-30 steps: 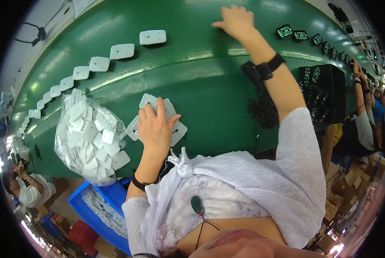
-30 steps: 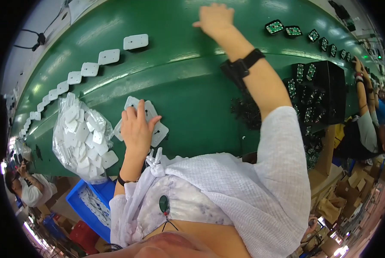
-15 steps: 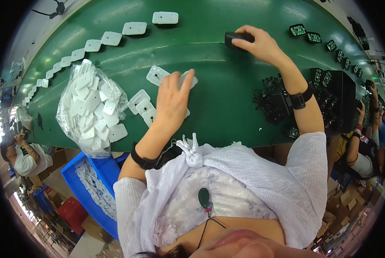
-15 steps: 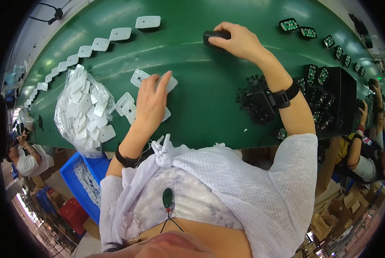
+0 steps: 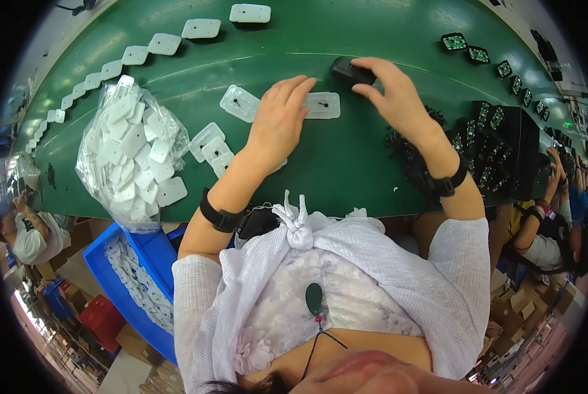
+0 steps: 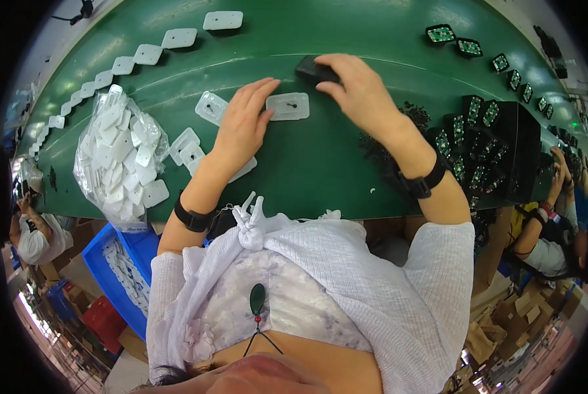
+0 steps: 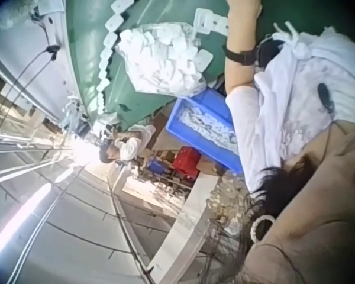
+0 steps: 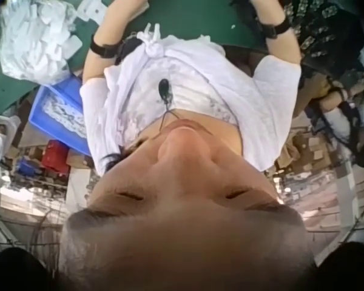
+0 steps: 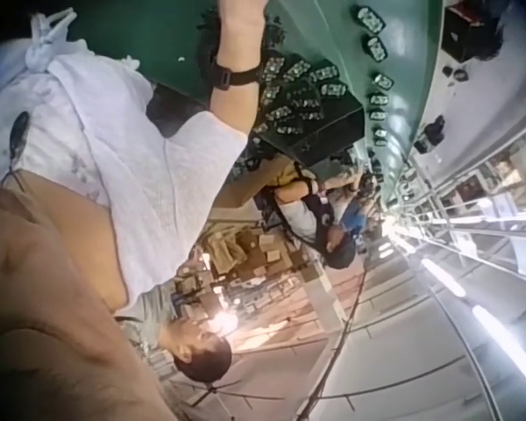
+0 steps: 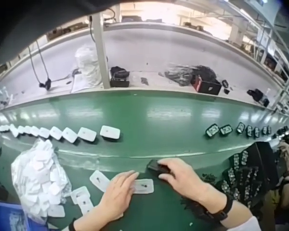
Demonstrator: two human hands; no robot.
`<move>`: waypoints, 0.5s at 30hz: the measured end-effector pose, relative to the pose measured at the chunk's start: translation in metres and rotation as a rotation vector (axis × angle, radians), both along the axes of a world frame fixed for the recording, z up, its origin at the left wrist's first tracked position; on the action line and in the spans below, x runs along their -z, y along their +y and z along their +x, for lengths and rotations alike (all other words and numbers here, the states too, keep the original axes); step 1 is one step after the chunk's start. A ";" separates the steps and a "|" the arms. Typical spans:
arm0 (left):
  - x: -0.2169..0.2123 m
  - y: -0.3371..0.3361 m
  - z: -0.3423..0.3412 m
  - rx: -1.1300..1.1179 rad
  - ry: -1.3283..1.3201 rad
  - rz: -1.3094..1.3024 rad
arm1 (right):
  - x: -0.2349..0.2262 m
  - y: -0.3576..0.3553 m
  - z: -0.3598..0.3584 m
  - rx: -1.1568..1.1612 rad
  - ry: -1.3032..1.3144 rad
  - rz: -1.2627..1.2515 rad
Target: Assembling small electronic components into plastic housings on a production line.
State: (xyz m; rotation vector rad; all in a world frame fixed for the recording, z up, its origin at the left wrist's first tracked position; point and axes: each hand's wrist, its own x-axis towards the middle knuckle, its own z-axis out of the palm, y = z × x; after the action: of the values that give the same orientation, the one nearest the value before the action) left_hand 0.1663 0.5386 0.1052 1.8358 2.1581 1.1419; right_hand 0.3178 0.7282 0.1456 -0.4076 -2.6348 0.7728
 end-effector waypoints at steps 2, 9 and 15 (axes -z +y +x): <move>0.002 -0.005 -0.003 -0.025 -0.051 0.030 | -0.009 -0.020 -0.001 -0.126 0.019 -0.006; -0.001 -0.016 -0.004 0.034 -0.070 0.002 | -0.002 -0.038 -0.008 -0.254 -0.040 0.022; -0.002 -0.022 -0.001 0.038 0.008 -0.077 | 0.001 -0.041 -0.009 -0.265 -0.082 0.061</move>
State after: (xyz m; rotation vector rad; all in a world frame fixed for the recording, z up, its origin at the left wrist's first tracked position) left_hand 0.1656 0.5168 0.1069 1.8436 2.1304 1.0307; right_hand 0.3093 0.6870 0.1442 -0.0744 -2.8173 0.7659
